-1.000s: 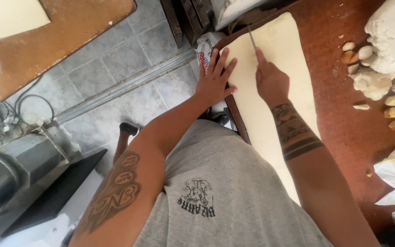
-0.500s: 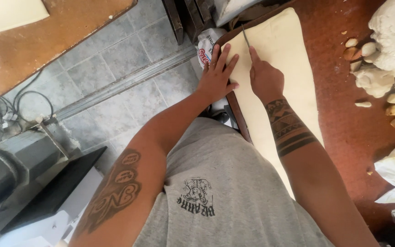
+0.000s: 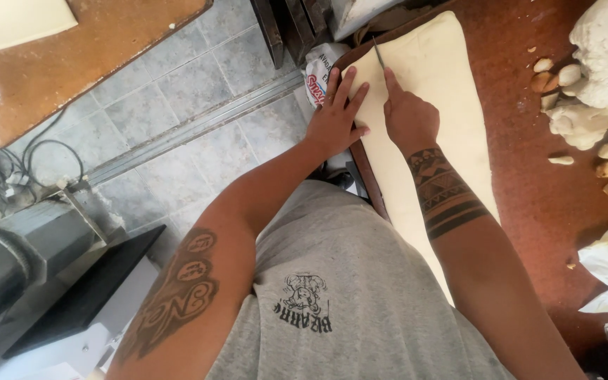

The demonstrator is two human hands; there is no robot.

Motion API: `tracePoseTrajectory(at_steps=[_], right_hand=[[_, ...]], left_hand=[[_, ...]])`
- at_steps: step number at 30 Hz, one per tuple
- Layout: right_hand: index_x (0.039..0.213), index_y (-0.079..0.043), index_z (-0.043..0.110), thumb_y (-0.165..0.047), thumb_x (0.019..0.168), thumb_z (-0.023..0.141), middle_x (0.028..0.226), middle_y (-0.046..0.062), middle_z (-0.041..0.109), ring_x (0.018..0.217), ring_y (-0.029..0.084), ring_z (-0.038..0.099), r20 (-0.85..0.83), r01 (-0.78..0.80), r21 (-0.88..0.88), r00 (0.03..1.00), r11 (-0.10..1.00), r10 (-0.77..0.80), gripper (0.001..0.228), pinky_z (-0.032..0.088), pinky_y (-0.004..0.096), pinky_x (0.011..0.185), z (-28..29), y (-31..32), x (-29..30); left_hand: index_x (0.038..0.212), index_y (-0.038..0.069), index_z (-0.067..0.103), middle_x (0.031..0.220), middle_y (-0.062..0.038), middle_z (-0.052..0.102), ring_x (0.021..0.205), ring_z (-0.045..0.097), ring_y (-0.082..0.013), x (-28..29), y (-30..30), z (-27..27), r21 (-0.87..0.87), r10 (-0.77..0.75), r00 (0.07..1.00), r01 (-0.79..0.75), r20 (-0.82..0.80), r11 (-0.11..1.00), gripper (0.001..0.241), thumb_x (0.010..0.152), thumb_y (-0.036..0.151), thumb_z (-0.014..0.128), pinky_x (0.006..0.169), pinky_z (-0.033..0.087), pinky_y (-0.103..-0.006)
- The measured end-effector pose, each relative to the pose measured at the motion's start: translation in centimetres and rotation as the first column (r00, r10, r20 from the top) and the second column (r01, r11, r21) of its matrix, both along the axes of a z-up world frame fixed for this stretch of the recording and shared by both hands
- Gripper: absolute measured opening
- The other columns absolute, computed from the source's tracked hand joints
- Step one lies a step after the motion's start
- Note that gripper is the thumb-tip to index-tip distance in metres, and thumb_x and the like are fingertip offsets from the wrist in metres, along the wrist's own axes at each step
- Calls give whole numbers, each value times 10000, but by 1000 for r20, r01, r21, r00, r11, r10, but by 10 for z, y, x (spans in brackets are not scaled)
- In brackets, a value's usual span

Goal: The person uses a knife to cut a large sheet of dough into long strips on a wooden table. They then roll each strip into a cylindrical shape by hand and arrange them on the table.

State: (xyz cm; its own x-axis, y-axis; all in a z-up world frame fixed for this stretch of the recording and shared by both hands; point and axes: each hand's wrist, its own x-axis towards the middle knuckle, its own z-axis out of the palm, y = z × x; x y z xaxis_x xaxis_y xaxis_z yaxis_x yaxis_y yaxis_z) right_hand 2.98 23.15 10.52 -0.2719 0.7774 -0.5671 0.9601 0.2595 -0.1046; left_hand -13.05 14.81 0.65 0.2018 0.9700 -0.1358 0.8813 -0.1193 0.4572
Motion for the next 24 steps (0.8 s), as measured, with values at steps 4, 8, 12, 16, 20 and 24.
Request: tracePoseTrajectory(at_steps=[4,8,12,16,20,24], right_hand=[[1663,-265,257,-278,1095,400,834,115,717,643,343,676,9,-46,41,999,998,46,586,492,467,475,-5,-1,3],[1660,-274,271,-265,1086,376,843,118,717,659,353,674,-16,-31,51,999,998,31,583,493,486,493,-5,0,3],[1655,-257,280,-269,1092,381,884,121,725,701,351,684,-41,-27,56,999,998,30,572,509,491,522,-7,-2,4],[1663,-272,259,-267,1097,368,847,117,716,674,337,674,-28,-8,26,1000,1000,9,577,503,469,512,-6,-1,3],[1662,-276,277,-268,1092,390,794,92,704,621,316,655,-42,-44,92,998,995,48,580,482,452,464,-18,-3,10],[1668,-297,239,-271,1093,387,825,102,701,659,330,660,-18,-21,31,1000,999,22,594,491,467,487,-12,-1,7]], left_hand=[[1665,193,278,1726,-98,-58,1597,-32,-428,-1,-1,-1,45,-4,1000,5,-17,999,1017,912,576,843,926,595,-597],[1674,194,251,1724,-96,-105,1595,-59,-423,-1,-1,1,18,-13,999,14,-34,1000,1020,926,590,820,990,547,-632],[1677,213,241,1719,-85,-132,1591,-82,-412,-2,0,5,-28,-18,999,17,-39,999,1006,931,594,799,1010,528,-642],[1676,202,257,1721,-97,-119,1597,-61,-418,-2,-1,-1,13,-17,999,18,-38,1000,1010,925,589,811,929,603,-557],[1687,200,203,1720,-90,-147,1596,-98,-426,-2,-1,-2,-16,-21,1000,21,17,1000,1011,953,548,805,885,646,-488],[1683,202,229,1724,-81,-129,1599,-83,-423,-2,-1,-5,3,-17,1000,17,18,1000,1017,932,550,820,852,652,-484]])
